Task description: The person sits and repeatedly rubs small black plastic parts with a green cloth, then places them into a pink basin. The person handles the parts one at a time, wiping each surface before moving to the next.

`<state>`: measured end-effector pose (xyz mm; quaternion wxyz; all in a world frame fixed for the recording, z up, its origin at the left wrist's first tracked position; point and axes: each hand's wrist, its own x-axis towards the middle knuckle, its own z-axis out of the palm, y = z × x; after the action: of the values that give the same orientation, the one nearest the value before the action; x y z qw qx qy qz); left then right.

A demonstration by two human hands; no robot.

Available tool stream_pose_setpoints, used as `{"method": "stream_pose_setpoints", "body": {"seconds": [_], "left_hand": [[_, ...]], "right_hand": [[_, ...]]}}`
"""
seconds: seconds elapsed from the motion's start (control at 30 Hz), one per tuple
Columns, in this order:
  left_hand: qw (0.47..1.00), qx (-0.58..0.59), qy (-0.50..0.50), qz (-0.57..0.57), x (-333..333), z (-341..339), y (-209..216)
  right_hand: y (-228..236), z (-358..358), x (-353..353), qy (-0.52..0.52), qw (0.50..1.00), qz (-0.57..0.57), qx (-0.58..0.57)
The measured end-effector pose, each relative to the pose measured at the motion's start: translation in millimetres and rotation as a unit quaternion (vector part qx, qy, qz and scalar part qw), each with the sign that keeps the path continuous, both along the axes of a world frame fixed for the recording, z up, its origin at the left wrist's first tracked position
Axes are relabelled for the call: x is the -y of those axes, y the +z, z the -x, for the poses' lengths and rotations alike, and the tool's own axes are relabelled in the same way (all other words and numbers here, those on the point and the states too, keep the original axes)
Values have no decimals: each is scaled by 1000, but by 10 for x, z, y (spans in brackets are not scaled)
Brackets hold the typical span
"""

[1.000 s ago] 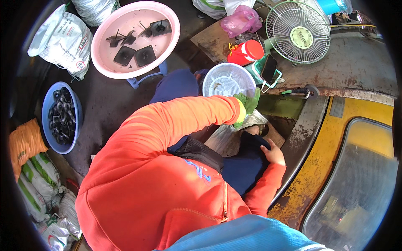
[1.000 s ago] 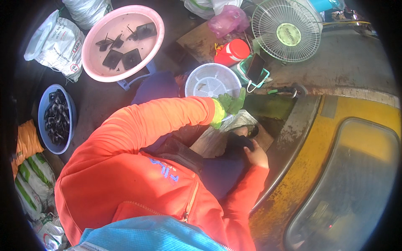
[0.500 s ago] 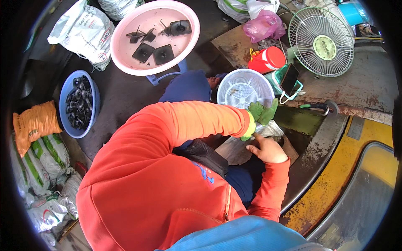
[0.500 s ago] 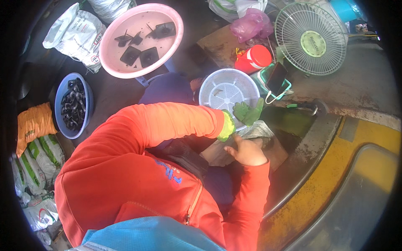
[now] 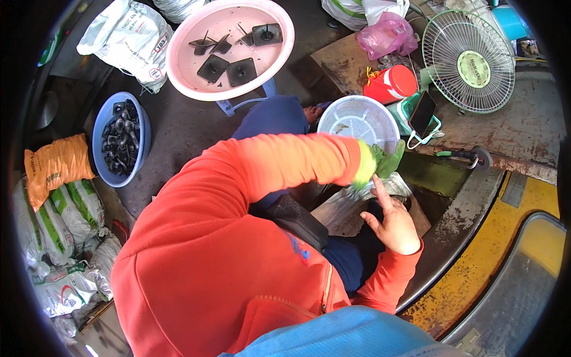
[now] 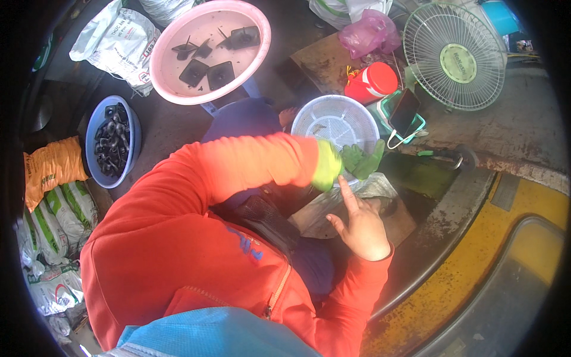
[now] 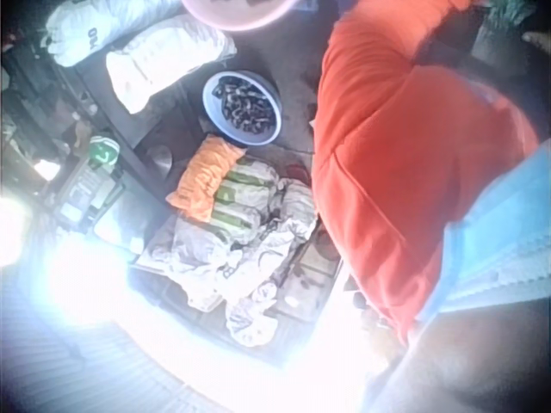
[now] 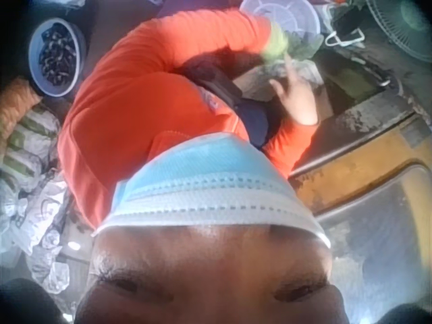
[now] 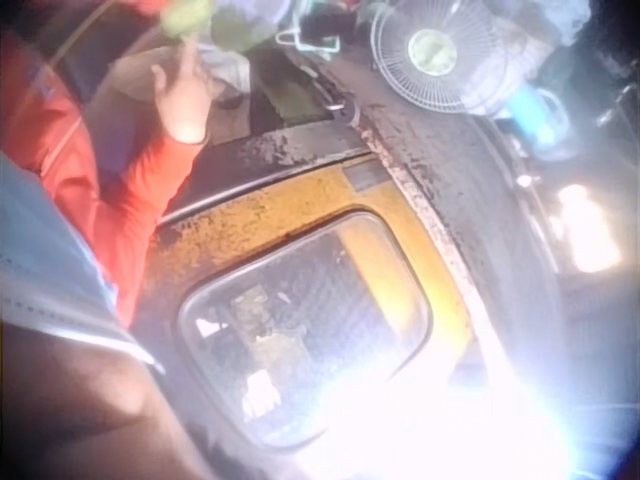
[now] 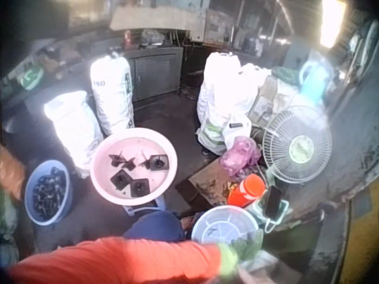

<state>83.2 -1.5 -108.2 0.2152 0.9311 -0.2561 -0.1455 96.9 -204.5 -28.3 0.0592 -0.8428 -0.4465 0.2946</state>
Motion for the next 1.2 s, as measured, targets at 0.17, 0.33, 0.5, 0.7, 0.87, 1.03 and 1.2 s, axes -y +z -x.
{"method": "stream_pose_setpoints", "body": {"seconds": [0.17,0.33,0.5,0.7,0.87,1.03,1.2], "left_hand": [[910,324,260,-2,-1626,-321,30],[804,33,544,-238,-3235,-417,-830],[781,-12,597,-183,-3710,-387,-1451],[803,1,560,-202,-3651,-478,-1467],[796,-30,585,-155,-3636,-434,-1542],[797,-61,570,-189,-3575,-367,-1580],[766,253,587,-71,-3249,-265,-935]], "right_hand": [[-13,5,36,-1,1000,19,2],[-67,-55,92,-4,1000,16,-24],[-96,-144,79,-43,997,55,-40],[-189,-190,37,-33,997,54,-38],[-251,-189,27,-15,999,33,-31],[-226,-209,37,-32,998,45,-37],[-261,-212,67,-10,999,37,-17]]}}
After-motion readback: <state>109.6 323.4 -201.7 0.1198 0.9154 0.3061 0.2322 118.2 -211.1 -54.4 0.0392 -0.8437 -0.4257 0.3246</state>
